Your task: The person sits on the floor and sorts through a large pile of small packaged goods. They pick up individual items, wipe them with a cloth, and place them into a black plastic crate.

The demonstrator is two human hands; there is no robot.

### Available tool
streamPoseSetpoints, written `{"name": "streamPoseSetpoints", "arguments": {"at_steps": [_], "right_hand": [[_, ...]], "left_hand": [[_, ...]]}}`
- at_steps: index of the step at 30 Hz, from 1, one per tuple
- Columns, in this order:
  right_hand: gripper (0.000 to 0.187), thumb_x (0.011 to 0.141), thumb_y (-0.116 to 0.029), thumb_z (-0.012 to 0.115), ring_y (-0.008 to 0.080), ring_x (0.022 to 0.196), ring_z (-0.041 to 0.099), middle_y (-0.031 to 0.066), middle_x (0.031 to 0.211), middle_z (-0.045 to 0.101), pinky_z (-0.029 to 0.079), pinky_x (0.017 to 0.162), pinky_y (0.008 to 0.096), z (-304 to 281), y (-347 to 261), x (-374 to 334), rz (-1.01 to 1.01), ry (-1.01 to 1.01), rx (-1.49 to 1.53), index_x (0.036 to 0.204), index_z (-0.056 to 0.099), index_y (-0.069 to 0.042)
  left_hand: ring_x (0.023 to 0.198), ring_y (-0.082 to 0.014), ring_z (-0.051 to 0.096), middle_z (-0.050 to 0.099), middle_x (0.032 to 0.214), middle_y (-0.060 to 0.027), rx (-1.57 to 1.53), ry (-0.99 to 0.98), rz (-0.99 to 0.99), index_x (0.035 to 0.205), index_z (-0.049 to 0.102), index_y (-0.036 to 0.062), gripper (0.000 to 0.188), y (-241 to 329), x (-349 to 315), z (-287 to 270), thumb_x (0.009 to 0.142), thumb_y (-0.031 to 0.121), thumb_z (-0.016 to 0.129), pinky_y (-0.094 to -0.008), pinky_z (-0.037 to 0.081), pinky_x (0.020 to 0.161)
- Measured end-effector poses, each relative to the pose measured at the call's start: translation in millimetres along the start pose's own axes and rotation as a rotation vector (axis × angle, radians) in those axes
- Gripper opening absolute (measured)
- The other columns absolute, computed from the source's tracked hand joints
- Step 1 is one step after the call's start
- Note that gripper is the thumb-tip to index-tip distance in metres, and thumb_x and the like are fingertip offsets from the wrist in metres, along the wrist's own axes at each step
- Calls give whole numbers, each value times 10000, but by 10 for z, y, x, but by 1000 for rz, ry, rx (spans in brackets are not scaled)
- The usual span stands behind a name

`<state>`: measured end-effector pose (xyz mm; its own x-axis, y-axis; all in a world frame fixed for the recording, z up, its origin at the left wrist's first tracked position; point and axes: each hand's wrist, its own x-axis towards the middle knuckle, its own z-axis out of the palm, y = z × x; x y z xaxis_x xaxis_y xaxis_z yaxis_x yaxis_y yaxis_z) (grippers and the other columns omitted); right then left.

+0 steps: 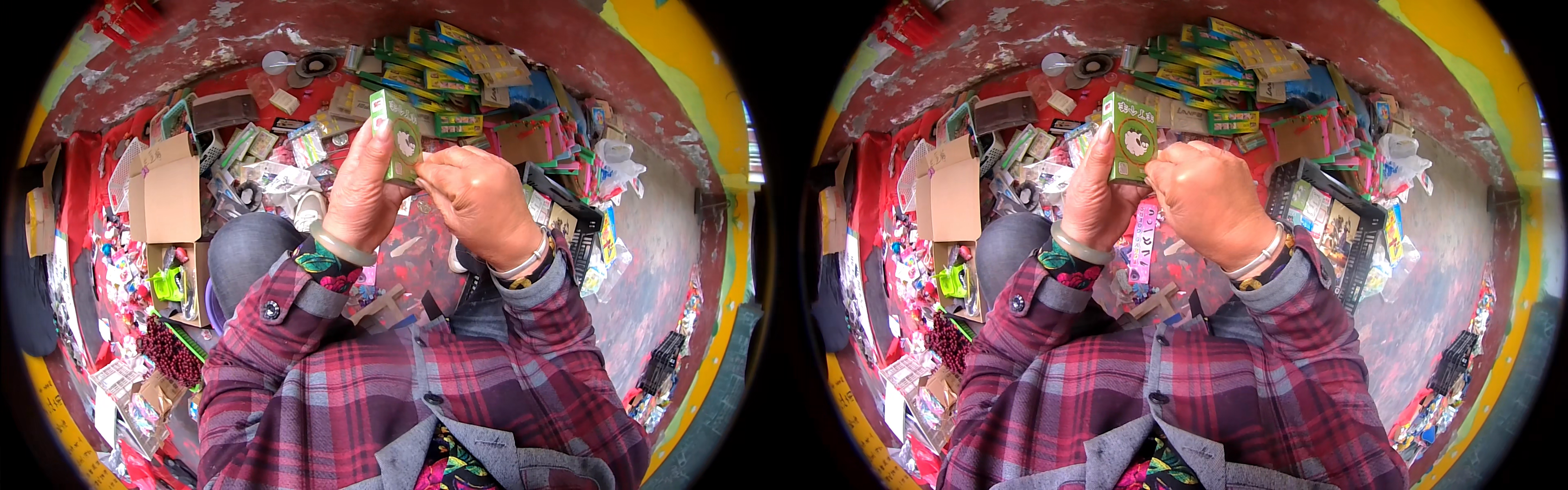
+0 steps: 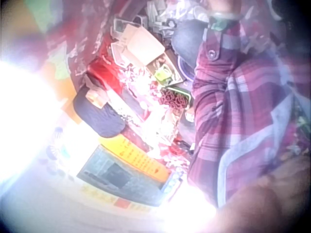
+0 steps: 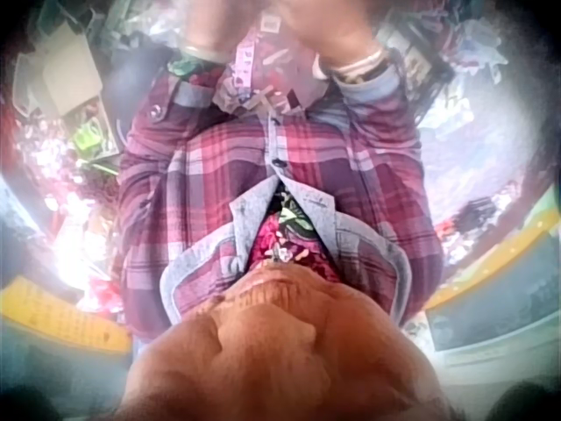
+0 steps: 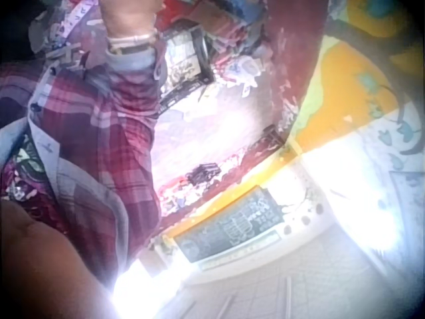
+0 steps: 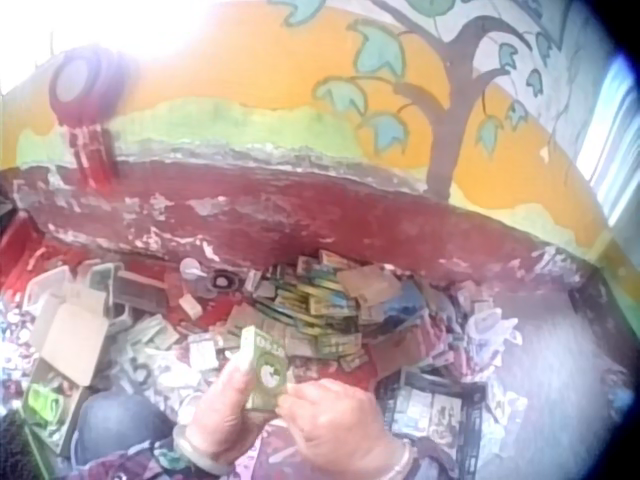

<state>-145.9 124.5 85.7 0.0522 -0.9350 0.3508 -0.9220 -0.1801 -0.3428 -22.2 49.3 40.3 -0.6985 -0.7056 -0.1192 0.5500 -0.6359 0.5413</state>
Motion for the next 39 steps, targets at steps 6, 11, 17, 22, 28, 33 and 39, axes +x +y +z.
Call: {"name": "streamPoseSetpoints", "arguments": {"at_steps": [6,11,17,22,28,33,39], "right_hand": [[114,725,-74,652,250,729,620,69,805,637,502,629,327,70,-19,-35,-4,20,-91,836,658,-49],[96,686,-70,646,236,701,600,53,761,597,486,595,317,167,-103,-39,11,122,-139,770,600,-70],[93,679,-55,627,237,666,578,54,744,578,468,567,330,244,-56,-2,-19,215,-78,741,561,-77],[63,694,-92,621,231,694,567,60,719,547,463,558,346,132,134,48,67,240,98,704,560,-81],[140,734,-133,667,227,763,600,44,822,621,489,630,331,130,112,37,-30,167,219,870,658,-102],[145,727,-128,674,224,762,607,48,810,627,493,637,328,154,105,19,-3,138,241,868,678,-98],[135,731,-115,668,247,709,612,73,771,625,491,612,335,191,154,-27,76,108,445,860,676,-73]], "left_hand": [[995,-183,559,539,1118,-62,134,35,77,1303,377,91,449,-43,16,-10,936,313,508,-327,488,827],[980,-181,565,538,1113,-64,83,21,88,1289,382,83,437,-38,51,-43,936,307,508,-323,486,833],[987,-187,566,537,1117,-71,47,7,100,1273,392,83,421,-10,51,-16,938,312,501,-328,500,814],[969,-188,583,564,1089,-64,32,16,0,1204,449,78,383,55,-36,47,942,356,472,-357,502,825],[921,-180,603,601,1024,-46,-87,115,-107,1122,508,102,341,81,5,-30,934,386,484,-355,521,781],[906,-160,600,591,1019,-39,-59,83,-35,1130,492,100,310,60,19,-56,942,346,484,-325,519,757],[910,-149,591,572,1037,-36,27,43,-3,1159,471,96,339,48,6,-31,934,350,498,-308,517,753]]}}
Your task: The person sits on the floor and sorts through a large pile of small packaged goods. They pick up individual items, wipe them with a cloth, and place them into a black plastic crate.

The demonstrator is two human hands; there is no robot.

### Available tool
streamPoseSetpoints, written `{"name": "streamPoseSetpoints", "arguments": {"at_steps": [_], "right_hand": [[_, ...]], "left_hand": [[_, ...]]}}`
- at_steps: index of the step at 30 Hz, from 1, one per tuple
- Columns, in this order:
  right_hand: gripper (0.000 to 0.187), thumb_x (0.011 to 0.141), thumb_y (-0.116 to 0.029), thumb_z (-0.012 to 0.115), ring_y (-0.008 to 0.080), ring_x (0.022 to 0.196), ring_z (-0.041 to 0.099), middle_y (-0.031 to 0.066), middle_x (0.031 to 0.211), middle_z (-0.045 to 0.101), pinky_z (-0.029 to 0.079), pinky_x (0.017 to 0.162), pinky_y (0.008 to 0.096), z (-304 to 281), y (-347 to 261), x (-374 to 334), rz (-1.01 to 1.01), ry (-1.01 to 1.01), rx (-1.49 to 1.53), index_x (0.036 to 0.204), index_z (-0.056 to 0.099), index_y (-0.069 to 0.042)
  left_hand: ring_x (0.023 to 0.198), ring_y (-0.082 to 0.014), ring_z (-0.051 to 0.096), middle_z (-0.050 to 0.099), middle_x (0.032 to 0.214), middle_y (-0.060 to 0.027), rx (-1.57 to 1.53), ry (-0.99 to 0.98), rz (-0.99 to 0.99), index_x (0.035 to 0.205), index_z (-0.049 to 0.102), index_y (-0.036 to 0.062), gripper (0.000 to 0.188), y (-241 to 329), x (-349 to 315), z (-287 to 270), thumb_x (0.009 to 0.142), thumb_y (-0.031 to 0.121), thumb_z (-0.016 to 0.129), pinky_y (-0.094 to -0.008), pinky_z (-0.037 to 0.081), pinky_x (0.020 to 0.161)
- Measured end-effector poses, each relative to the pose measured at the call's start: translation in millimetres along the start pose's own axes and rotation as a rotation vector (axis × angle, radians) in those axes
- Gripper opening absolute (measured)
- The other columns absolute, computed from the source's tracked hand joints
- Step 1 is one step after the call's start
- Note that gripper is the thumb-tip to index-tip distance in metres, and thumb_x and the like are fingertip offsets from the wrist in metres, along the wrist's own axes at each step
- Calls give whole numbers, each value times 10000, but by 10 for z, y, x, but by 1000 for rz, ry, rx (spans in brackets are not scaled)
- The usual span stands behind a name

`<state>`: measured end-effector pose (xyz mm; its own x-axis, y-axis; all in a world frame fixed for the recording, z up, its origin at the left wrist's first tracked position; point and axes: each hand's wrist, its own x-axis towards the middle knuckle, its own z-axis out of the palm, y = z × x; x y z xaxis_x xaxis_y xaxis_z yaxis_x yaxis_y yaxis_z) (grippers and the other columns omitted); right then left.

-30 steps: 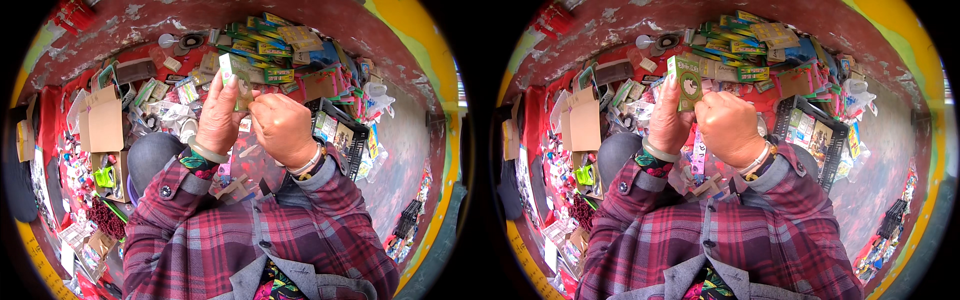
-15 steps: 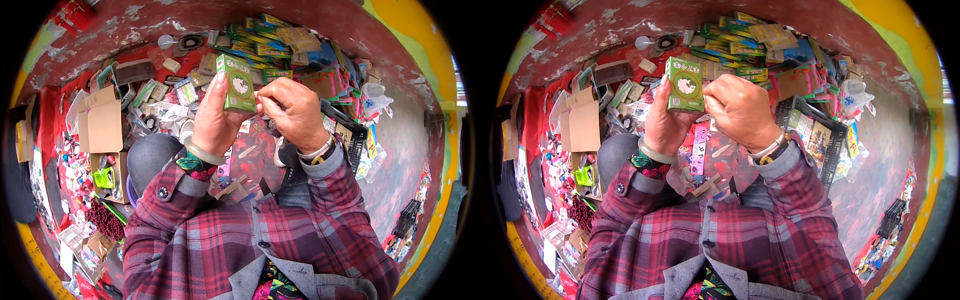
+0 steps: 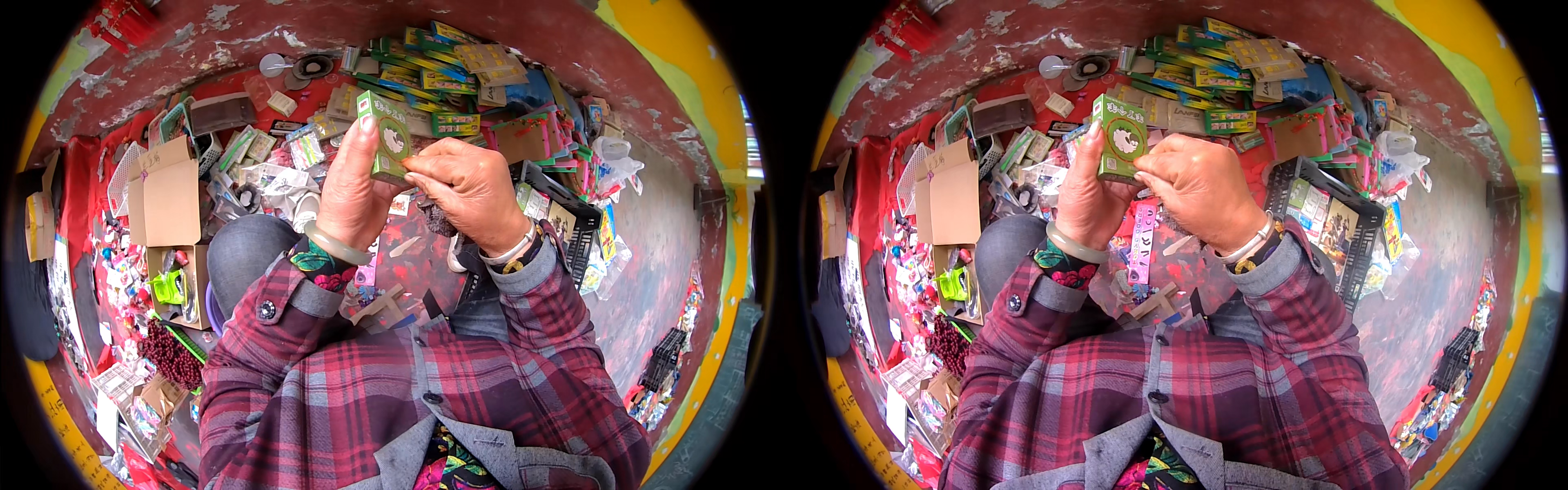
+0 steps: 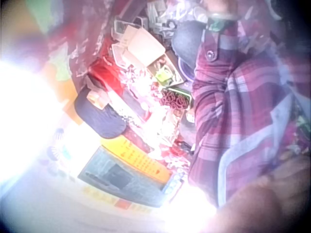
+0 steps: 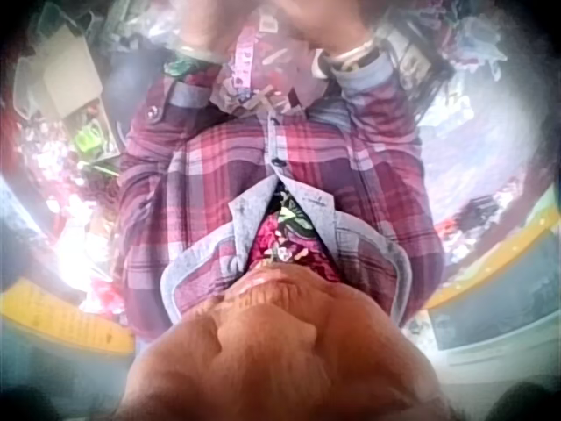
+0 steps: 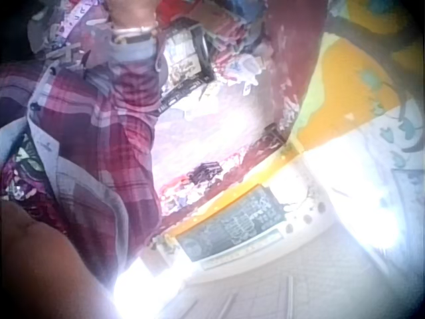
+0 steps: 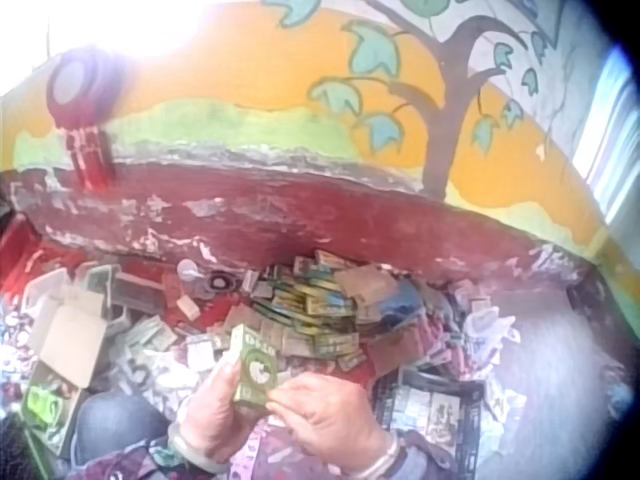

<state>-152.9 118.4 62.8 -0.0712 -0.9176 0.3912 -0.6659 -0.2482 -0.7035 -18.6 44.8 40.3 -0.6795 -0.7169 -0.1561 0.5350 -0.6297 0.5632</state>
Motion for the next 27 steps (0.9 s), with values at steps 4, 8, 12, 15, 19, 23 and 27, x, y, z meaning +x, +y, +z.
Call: {"name": "streamPoseSetpoints", "arguments": {"at_steps": [4,8,12,15,19,23,27], "right_hand": [[93,759,-119,636,263,697,608,84,756,617,485,595,353,-28,-30,4,-39,-27,-109,828,663,-63],[130,769,-55,640,271,747,638,128,835,651,514,648,325,-56,-73,-8,-58,-100,-267,891,670,-22],[157,782,-85,581,285,763,630,110,866,644,516,659,350,-3,-117,-37,-70,-120,-429,917,648,-42],[205,727,-73,555,268,734,622,87,836,622,516,634,350,-11,-140,-84,-120,-157,-568,923,612,-46],[177,714,-71,555,255,695,603,74,744,571,503,580,343,20,-215,-97,-131,-129,-615,887,577,-39],[140,691,-93,573,240,684,576,76,744,537,489,577,330,125,-139,-139,-128,-60,-595,826,564,-56],[104,671,-108,597,229,668,546,72,720,492,465,568,322,226,-111,-156,-142,22,-552,734,522,-75]], "left_hand": [[960,-154,574,553,1088,-42,47,7,41,1229,437,87,404,-32,0,42,927,345,512,-310,513,766],[1013,-162,551,529,1141,-52,113,41,41,1292,393,81,452,-15,-13,69,928,319,516,-312,499,794],[1044,-159,530,510,1173,-62,443,53,234,1324,371,74,464,-63,-38,59,933,284,507,-302,486,815],[1073,-193,544,508,1221,-84,684,42,338,1329,364,61,436,-104,-34,25,938,204,493,-315,474,868],[1063,-179,542,521,1199,-71,381,49,194,1339,362,70,449,-93,-25,4,937,227,487,-324,467,873],[1026,-168,553,533,1168,-65,412,59,169,1329,373,79,447,-85,-10,33,937,266,475,-312,474,849],[977,-158,567,547,1118,-57,431,71,154,1290,406,84,418,-88,0,8,936,297,469,-294,487,804]]}}
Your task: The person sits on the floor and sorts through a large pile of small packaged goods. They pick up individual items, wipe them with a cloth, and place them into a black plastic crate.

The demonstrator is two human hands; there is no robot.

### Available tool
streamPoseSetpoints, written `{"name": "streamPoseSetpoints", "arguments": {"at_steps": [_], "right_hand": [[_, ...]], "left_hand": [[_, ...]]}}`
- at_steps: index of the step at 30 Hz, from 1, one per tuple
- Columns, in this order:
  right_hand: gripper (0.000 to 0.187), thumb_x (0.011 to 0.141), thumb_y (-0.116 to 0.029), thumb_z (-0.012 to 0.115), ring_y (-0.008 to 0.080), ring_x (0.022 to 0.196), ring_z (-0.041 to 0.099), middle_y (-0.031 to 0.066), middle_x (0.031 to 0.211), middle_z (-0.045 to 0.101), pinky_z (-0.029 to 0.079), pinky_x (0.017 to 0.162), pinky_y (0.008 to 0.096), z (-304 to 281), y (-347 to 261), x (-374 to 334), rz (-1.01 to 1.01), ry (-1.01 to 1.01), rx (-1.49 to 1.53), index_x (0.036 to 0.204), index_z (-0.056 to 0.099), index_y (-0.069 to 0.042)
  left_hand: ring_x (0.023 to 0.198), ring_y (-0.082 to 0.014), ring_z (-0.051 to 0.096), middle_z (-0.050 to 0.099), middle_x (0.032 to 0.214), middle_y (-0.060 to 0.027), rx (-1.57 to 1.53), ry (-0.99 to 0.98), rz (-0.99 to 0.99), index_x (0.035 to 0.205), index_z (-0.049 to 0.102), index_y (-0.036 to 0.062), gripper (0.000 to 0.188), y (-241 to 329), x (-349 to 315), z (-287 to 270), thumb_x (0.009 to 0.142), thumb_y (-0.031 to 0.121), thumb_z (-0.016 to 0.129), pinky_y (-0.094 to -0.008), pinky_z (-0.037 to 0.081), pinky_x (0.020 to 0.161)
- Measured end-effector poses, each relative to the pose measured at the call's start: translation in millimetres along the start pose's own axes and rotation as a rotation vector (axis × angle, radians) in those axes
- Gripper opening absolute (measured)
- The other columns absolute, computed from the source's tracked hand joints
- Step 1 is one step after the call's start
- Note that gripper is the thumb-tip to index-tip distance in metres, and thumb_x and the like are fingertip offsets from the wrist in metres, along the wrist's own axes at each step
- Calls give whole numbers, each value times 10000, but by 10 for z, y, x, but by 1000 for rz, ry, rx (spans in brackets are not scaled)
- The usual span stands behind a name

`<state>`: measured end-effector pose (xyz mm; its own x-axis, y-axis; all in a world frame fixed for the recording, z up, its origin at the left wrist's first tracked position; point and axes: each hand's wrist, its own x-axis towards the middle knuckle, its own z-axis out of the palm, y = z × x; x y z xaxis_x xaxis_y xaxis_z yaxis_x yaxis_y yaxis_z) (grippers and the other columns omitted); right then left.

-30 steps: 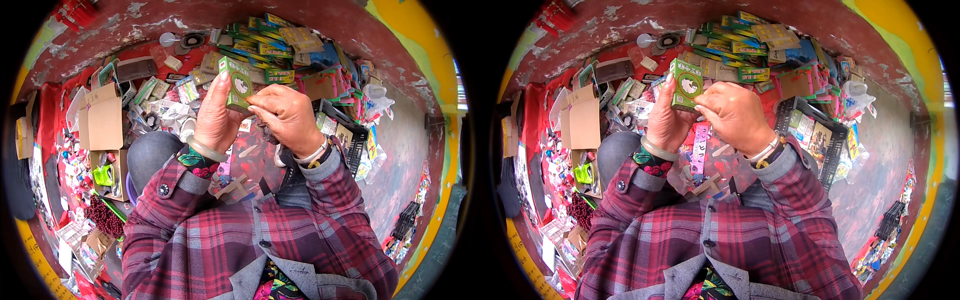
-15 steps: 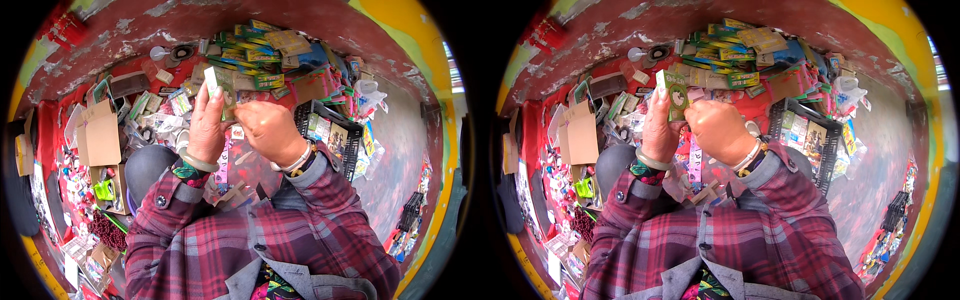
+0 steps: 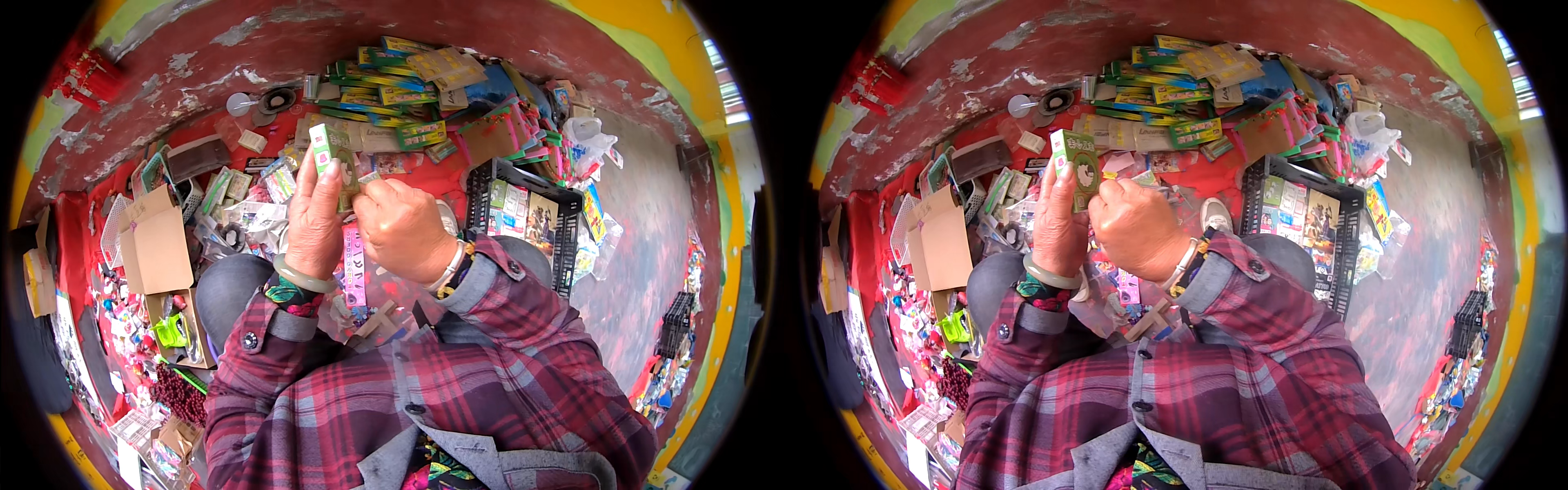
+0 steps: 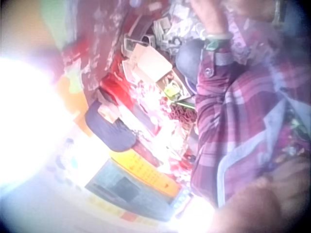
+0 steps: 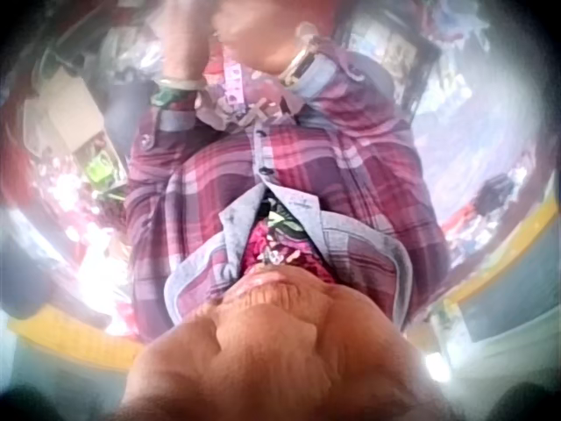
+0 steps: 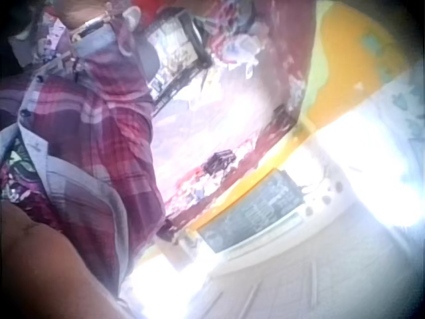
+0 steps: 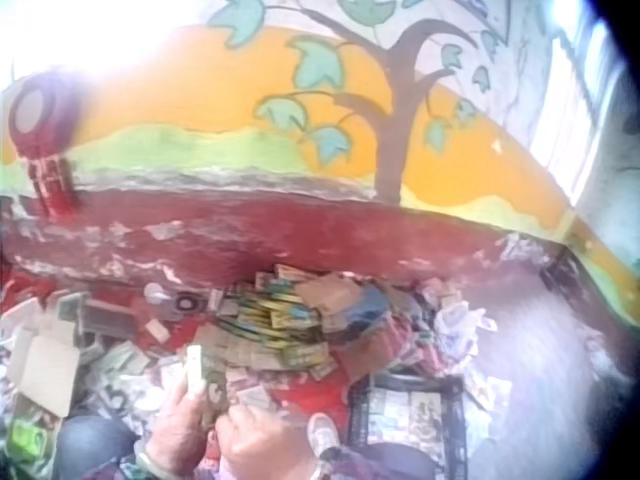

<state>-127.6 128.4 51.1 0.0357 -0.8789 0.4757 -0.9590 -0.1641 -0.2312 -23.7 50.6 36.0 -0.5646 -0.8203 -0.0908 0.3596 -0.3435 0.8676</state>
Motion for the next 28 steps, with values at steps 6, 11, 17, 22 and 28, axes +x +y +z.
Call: {"name": "streamPoseSetpoints", "arguments": {"at_steps": [6,11,17,22,28], "right_hand": [[148,654,-110,625,235,624,524,66,692,462,429,499,343,15,6,34,-20,113,62,685,482,-84],[162,650,-74,623,243,569,511,69,629,441,414,484,362,-35,151,107,-14,214,118,674,463,-85],[103,783,14,611,169,653,610,82,763,603,467,571,257,-190,350,149,166,-32,651,879,645,-3],[148,766,18,632,175,696,612,96,812,622,478,614,276,-210,265,176,128,42,556,911,649,-4],[101,783,-13,654,199,713,609,100,827,641,475,636,276,-262,143,167,340,70,612,883,662,-19]], "left_hand": [[957,-145,565,554,1085,-45,-104,14,-60,1251,430,82,395,49,-35,30,935,315,467,-290,478,806],[984,-152,553,555,1096,-40,-136,-14,-37,1244,436,78,389,121,-62,140,941,319,457,-289,443,859],[942,-220,594,580,1064,-91,-459,-97,-251,1176,468,78,378,91,15,-94,947,377,439,-405,535,778],[983,-253,577,572,1102,-127,-681,-48,-296,1193,475,68,444,42,84,-88,946,434,421,-448,477,865],[1030,-312,550,556,1132,-142,-768,-125,-280,1227,469,96,464,-38,136,-226,937,456,424,-449,442,918]]}}
